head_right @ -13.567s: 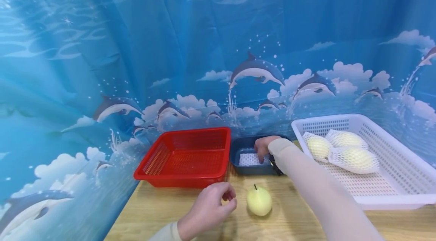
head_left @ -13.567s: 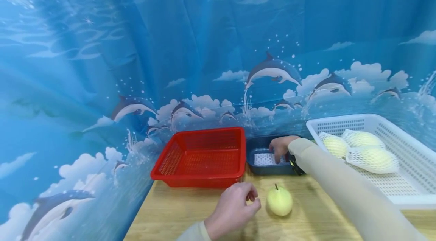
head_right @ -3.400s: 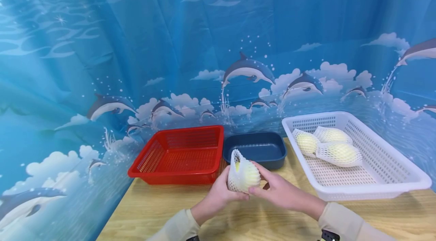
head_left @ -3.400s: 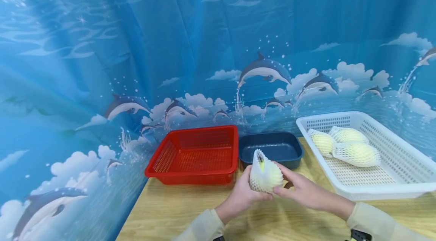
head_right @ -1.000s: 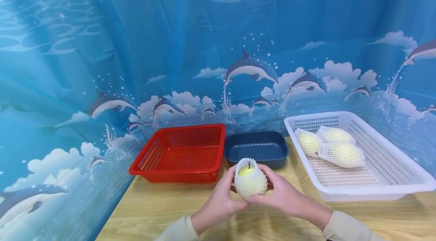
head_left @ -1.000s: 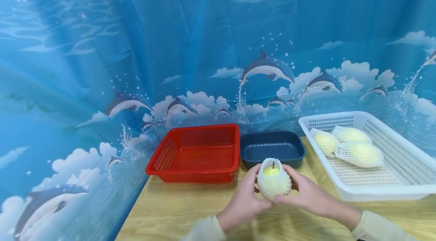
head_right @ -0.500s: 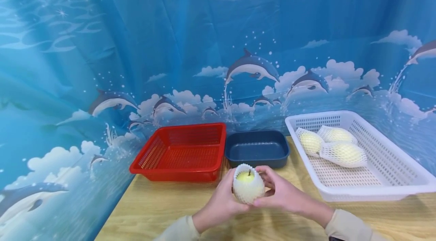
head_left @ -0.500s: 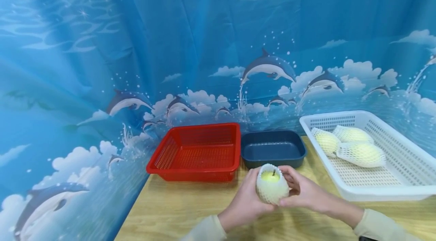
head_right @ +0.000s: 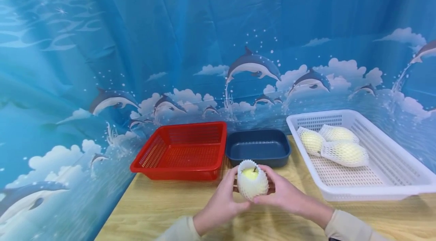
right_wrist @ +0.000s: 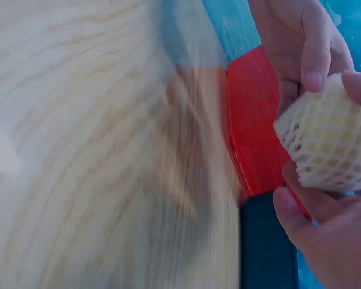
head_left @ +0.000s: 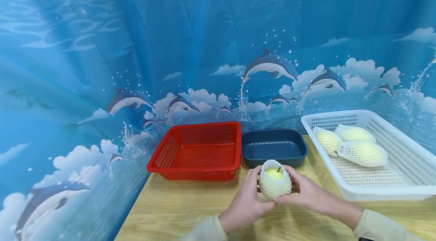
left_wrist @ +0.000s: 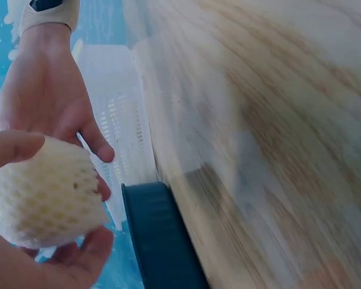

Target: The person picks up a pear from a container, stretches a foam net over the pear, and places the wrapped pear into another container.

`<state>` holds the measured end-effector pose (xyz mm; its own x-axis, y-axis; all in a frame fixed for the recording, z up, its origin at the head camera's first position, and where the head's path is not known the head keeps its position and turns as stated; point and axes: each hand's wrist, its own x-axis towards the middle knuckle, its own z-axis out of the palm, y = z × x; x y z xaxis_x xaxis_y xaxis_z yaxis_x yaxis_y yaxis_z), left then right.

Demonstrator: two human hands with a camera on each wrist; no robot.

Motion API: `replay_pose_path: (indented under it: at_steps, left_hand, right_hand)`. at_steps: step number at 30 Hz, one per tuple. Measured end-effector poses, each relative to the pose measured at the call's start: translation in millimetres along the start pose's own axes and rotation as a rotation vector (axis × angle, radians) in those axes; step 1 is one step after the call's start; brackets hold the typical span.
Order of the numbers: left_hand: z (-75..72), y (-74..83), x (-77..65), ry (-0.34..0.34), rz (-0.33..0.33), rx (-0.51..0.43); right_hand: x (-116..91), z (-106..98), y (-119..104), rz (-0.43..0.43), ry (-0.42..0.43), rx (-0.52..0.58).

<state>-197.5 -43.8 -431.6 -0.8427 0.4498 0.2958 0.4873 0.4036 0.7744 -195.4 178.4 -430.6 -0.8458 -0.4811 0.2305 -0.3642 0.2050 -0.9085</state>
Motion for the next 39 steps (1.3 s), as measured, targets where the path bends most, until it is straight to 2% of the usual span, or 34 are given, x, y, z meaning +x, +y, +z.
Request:
replay_pose_path:
  at_steps: [4, 8, 10, 14, 17, 24, 29, 33, 39]
  left_hand:
    - [5.7, 3.6, -0.9, 0.027, 0.009, 0.071]
    - [10.3, 3.1, -0.2, 0.045, 0.013, 0.078]
    - [11.2, 1.2, -0.3, 0.033, 0.008, 0.023]
    - [10.0, -3.3, 0.0, -0.02, -0.009, -0.208]
    - [7.5, -5.1, 1.4, -0.04, -0.011, -0.302]
    - [4.6, -3.8, 1.8, -0.07, -0.034, -0.338]
    - [4.7, -3.3, 0.5, -0.028, -0.084, -0.334]
    - [4.4, -6.5, 0.0, -0.01, -0.066, -0.356]
    - [-2.1, -4.0, -0.5, -0.088, -0.046, -0.451]
  right_hand:
    - [-0.5, 5.1, 1.3, 0.027, 0.018, 0.042]
    - [-1.2, 5.4, 1.1, 0.034, -0.04, 0.06]
    - [-2.3, 1.7, 0.6, 0.037, -0.077, 0.059]
    - [-4.6, -6.6, 0.0, 0.009, -0.114, 0.05]
    - [-5.1, -9.0, 0.2, -0.008, -0.121, 0.061]
    - [-7.7, -6.5, 1.1, 0.048, -0.131, 0.073]
    - [-9.0, -2.6, -0.3, 0.036, -0.121, 0.051]
    - [-6.7, -4.5, -2.3, 0.022, -0.1, -0.006]
    - [-4.9, -8.1, -5.1, -0.019, -0.12, -0.016]
